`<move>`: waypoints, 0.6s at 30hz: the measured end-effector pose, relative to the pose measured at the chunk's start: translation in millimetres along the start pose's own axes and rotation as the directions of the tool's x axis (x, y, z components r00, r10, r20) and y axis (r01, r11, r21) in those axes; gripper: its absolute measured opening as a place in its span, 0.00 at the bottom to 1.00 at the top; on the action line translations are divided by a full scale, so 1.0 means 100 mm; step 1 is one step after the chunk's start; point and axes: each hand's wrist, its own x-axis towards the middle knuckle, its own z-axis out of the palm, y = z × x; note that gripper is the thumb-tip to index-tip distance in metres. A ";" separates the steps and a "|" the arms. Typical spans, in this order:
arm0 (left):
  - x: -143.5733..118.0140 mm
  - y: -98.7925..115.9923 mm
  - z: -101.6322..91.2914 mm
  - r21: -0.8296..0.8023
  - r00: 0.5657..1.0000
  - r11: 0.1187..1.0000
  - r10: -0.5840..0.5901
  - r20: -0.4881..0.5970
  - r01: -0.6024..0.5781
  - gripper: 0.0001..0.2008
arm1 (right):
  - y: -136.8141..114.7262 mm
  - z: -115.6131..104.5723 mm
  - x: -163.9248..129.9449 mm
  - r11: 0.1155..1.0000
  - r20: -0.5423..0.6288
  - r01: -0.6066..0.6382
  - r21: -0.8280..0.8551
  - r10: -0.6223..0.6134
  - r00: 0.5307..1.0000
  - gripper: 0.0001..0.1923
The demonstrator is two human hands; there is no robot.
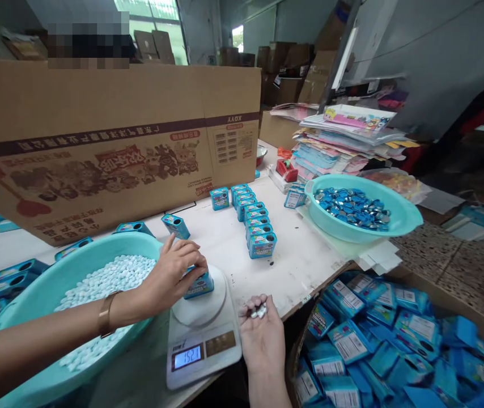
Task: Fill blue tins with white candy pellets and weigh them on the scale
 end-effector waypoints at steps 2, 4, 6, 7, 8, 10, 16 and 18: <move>0.00 -0.09 0.02 0.004 0.999 1.000 -0.028 0.039 0.028 0.10 | -0.05 0.01 0.00 1.000 -0.044 -0.007 0.028 0.009 0.999 0.07; -0.01 -0.15 0.05 0.009 0.997 0.999 -0.044 0.065 0.044 0.11 | -0.08 -0.01 0.03 0.999 -0.036 -0.019 0.038 0.020 0.999 0.07; -0.04 -0.18 0.06 0.010 0.994 0.998 -0.064 0.086 0.063 0.09 | -0.12 -0.08 0.09 1.000 -0.002 -0.009 0.023 0.009 1.000 0.07; -0.07 -0.20 0.07 0.021 0.992 0.997 -0.077 0.102 0.076 0.09 | -0.15 -0.13 0.13 1.000 0.030 0.009 0.003 -0.009 1.000 0.07; -0.09 -0.21 0.07 0.042 0.987 0.995 -0.093 0.128 0.088 0.17 | -0.17 -0.18 0.18 0.999 0.070 0.034 -0.024 -0.032 0.997 0.08; -0.11 -0.24 0.09 0.101 0.972 0.990 -0.120 0.202 0.101 0.33 | -0.20 -0.27 0.27 0.993 0.148 0.085 -0.077 -0.072 0.986 0.10; 0.41 -0.42 0.09 0.201 0.981 0.979 -0.070 0.181 0.032 0.33 | -0.31 -0.53 0.48 0.999 0.122 0.027 -0.033 -0.023 0.992 0.10; 0.80 -0.54 0.09 0.258 0.991 0.966 -0.068 0.113 0.036 0.26 | -0.42 -0.67 0.58 0.997 0.131 0.009 -0.076 0.001 0.991 0.11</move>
